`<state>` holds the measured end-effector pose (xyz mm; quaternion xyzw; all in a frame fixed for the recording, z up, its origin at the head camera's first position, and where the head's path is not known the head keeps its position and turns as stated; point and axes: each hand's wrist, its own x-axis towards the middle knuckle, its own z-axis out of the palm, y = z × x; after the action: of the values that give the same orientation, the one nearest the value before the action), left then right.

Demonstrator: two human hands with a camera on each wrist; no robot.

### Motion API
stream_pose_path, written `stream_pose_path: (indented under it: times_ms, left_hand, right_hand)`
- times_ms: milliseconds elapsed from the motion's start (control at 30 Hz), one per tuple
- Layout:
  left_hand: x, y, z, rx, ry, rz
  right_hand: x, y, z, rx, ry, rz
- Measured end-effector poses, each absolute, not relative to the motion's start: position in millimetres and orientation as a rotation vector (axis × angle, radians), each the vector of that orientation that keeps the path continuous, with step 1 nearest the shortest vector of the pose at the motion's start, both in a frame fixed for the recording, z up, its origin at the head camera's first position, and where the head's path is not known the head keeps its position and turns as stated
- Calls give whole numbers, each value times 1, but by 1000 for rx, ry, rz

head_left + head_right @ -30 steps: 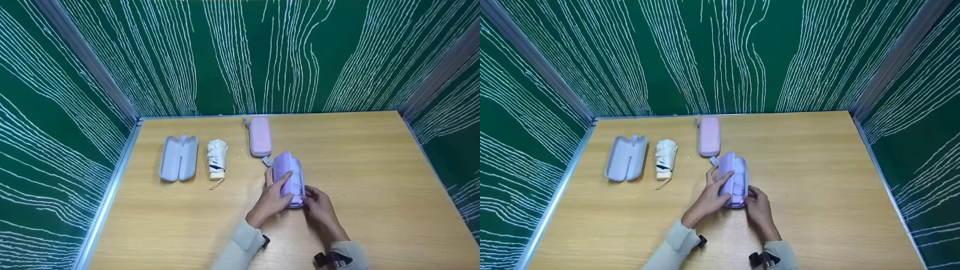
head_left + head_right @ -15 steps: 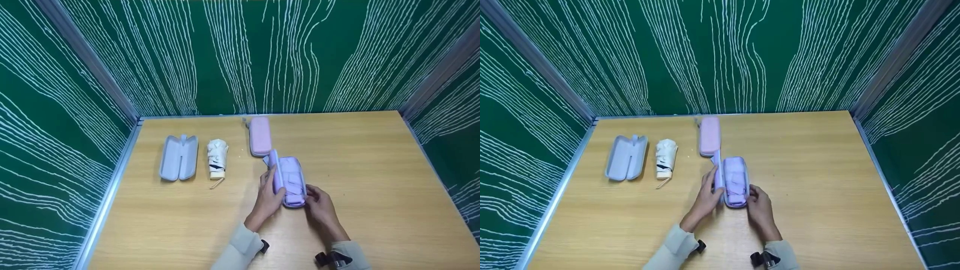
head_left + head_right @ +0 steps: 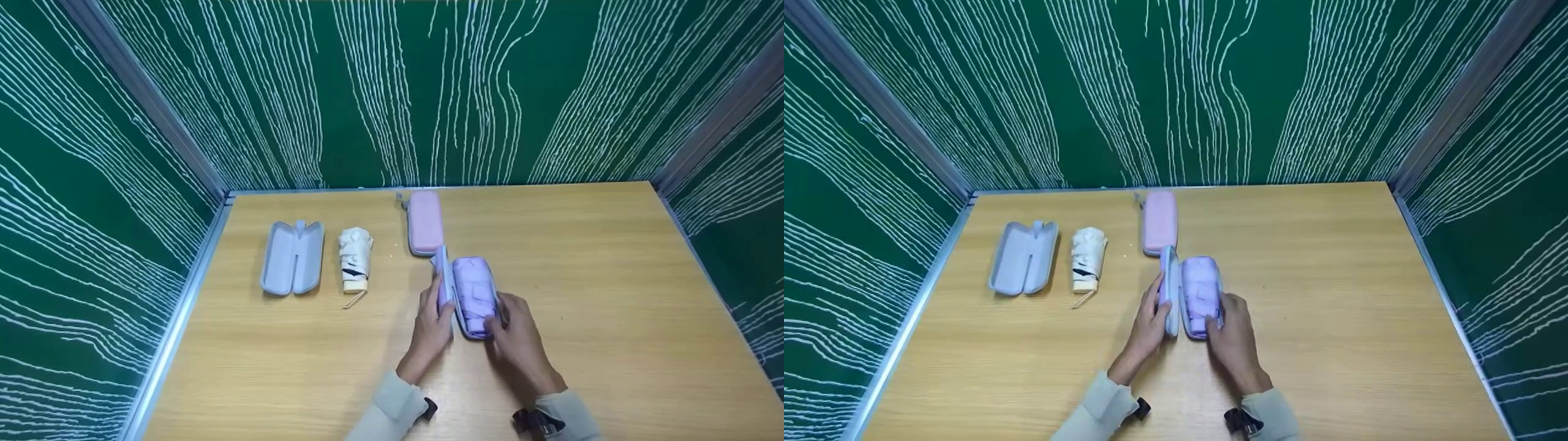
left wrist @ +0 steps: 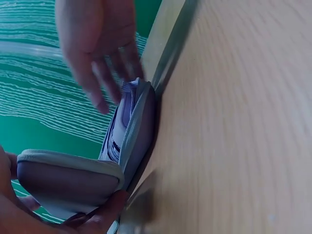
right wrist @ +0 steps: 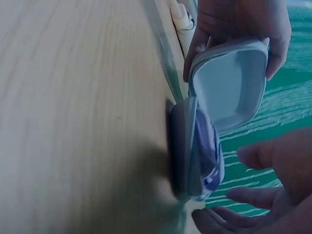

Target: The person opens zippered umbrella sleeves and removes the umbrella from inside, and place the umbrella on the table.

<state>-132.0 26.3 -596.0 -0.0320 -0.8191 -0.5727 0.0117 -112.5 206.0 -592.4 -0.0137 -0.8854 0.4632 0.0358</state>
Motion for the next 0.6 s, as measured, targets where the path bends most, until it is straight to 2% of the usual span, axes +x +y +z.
stream_pose_path:
  times_ms: [267,600]
  left_hand:
    - [-131,24,-597,-88,-2559,-1768]
    - [-132,23,-597,-62,-2545,-1781]
  right_hand:
    - [-121,187,-592,150,-2754,1090]
    - [-128,171,-597,123,-2806,848]
